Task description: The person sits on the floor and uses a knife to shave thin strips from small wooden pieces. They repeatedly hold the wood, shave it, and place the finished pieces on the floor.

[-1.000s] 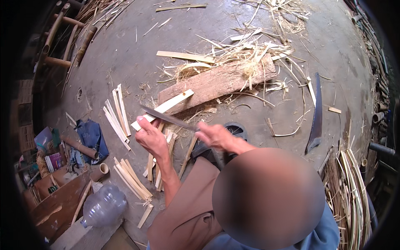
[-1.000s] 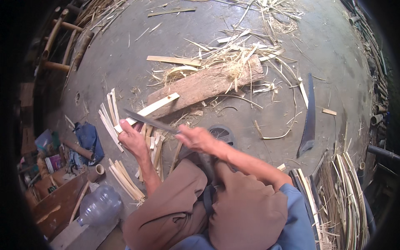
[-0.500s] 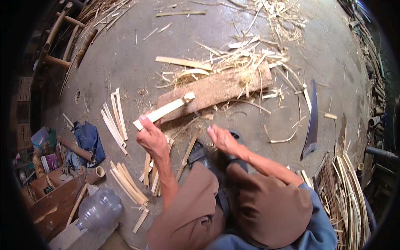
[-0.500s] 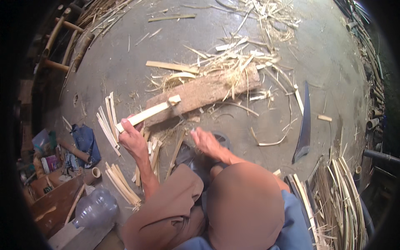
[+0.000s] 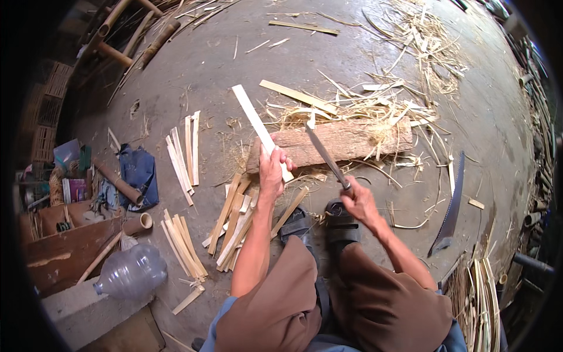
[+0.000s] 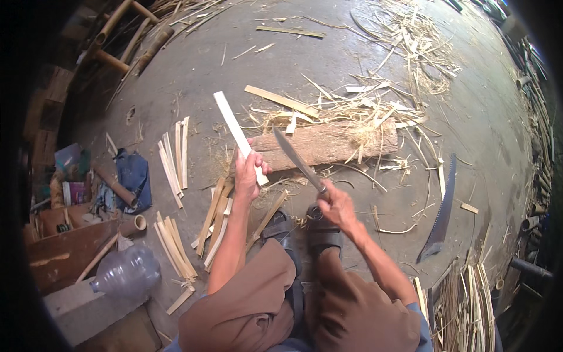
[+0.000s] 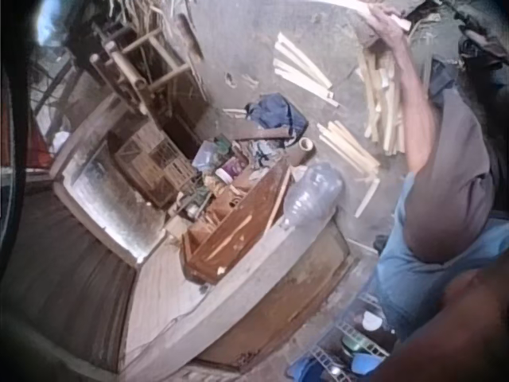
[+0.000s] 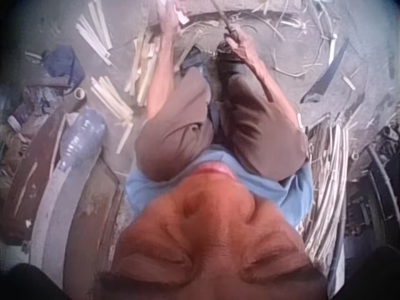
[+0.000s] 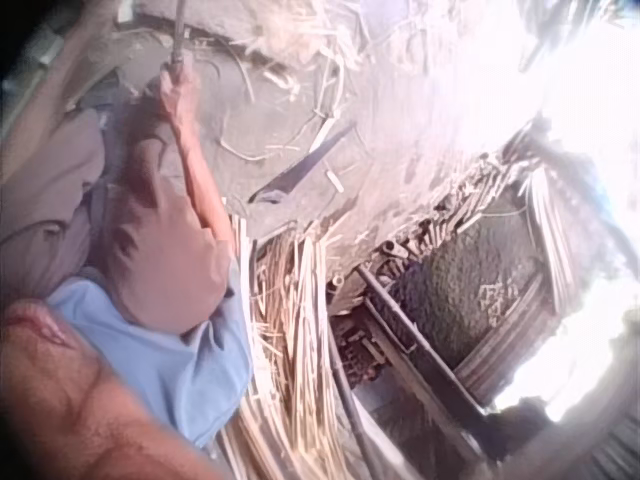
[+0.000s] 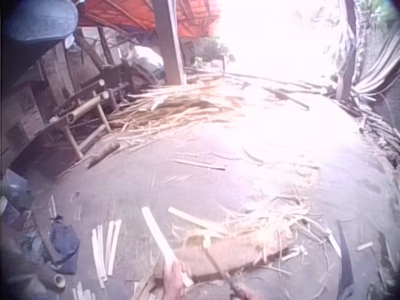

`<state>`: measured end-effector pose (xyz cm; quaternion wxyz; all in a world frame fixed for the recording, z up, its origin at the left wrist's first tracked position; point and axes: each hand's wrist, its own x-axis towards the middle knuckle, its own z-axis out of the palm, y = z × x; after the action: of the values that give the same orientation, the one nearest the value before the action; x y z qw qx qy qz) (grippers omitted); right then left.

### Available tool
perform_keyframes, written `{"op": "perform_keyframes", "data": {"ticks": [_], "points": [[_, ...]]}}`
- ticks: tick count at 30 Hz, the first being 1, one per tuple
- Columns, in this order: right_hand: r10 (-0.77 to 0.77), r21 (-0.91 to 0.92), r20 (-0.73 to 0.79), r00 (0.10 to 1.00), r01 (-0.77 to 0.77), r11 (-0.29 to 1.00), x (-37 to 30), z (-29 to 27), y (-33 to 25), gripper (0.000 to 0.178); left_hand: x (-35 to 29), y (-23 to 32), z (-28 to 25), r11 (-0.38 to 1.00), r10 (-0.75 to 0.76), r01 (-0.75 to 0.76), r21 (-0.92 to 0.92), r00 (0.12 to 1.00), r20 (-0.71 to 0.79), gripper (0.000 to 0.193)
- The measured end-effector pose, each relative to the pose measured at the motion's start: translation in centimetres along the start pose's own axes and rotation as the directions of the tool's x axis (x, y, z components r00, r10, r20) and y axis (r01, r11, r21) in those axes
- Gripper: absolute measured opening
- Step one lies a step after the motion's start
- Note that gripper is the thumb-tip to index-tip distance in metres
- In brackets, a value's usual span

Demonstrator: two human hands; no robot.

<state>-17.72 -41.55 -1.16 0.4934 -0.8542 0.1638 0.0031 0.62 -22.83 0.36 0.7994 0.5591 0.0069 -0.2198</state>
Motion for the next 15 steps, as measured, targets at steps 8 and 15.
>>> {"op": "perform_keyframes", "data": {"ticks": [8,15], "points": [[-0.284,-0.367,0.278,0.918,0.375,0.852,5.1,-1.0,-4.9,0.026,-8.7,4.6,0.7,0.887,-0.462,0.462,0.009,0.885,0.059,0.056],[-0.003,-0.553,0.216,0.976,0.125,0.824,9.4,-1.7,-4.8,0.014,-11.7,7.2,3.3,0.892,-0.449,0.447,0.07,0.893,0.02,0.055]]}}
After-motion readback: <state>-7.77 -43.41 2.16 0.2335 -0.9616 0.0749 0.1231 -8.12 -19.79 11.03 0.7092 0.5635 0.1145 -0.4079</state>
